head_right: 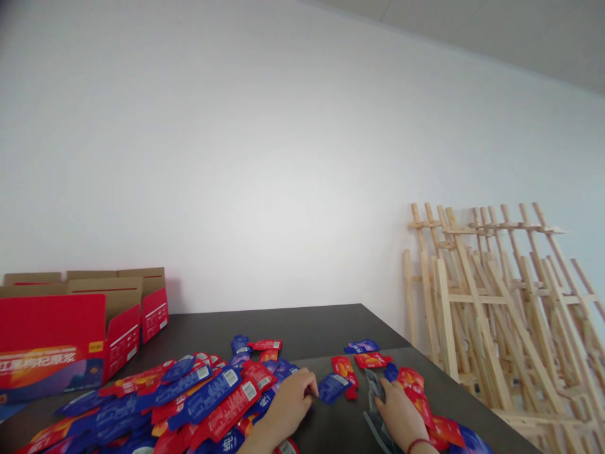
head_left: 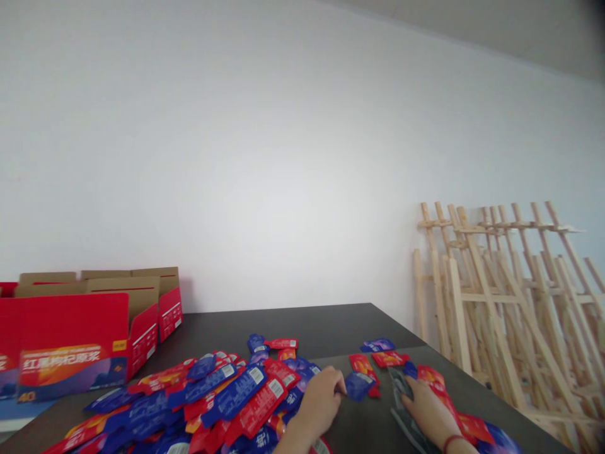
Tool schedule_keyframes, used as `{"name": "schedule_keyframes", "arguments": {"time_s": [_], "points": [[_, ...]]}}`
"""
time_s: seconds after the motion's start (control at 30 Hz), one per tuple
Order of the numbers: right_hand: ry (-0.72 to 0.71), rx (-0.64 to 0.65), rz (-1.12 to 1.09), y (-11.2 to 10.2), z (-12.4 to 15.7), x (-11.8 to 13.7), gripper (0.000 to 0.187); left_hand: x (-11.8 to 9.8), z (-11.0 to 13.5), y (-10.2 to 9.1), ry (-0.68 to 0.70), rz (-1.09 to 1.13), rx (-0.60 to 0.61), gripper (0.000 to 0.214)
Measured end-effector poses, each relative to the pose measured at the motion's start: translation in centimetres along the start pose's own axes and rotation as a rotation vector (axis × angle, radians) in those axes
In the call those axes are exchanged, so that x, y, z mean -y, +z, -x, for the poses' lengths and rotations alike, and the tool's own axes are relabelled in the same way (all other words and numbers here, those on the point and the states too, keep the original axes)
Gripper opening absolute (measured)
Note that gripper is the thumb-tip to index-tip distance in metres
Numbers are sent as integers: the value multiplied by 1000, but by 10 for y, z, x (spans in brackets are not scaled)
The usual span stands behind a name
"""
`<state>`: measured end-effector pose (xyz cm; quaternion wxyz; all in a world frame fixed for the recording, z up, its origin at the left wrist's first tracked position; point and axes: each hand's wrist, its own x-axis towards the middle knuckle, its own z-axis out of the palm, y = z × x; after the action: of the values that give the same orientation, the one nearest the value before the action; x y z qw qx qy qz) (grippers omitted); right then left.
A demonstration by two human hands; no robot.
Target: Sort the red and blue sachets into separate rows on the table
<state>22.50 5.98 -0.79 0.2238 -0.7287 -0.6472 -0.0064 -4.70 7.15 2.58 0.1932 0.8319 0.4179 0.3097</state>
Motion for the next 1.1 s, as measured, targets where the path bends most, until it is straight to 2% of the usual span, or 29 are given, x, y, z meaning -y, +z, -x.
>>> {"name": "schedule_keyframes", "arguments": {"time_s": [0.1,0.17,0.23,0.33,0.43,0.57,0.63,0.73,0.8,0.87,0.93,1.0,1.1], "points": [[-65,-15,-61,-13,5,26,38,0,3,-6,148,-161,118,23],[-209,45,-120,-12,14,54,39,3,5,-1,190,-187,204,24],[-345,132,-141,-1,25,82,36,8,6,8,225,-195,234,23],[-359,161,-82,20,34,103,32,13,6,16,222,-245,255,20],[-290,127,-20,34,29,91,36,14,6,16,195,-279,280,20],[-151,121,68,34,15,51,47,6,6,5,148,-199,254,26],[-164,146,71,30,7,37,59,-1,7,-9,104,-123,178,28],[-230,206,56,25,-4,31,77,-13,11,-43,23,-37,-30,23],[-245,279,51,22,-11,34,75,-18,18,-74,-15,-25,-191,21],[-264,332,44,18,-16,39,64,-18,30,-107,-10,-58,-308,21],[-315,352,15,13,-15,44,53,-11,46,-137,-9,-123,-381,22],[-401,401,-82,7,-9,48,45,4,67,-158,-21,-203,-411,21],[-503,487,-331,-1,2,53,40,40,101,-172,-92,-303,-383,22]]}}
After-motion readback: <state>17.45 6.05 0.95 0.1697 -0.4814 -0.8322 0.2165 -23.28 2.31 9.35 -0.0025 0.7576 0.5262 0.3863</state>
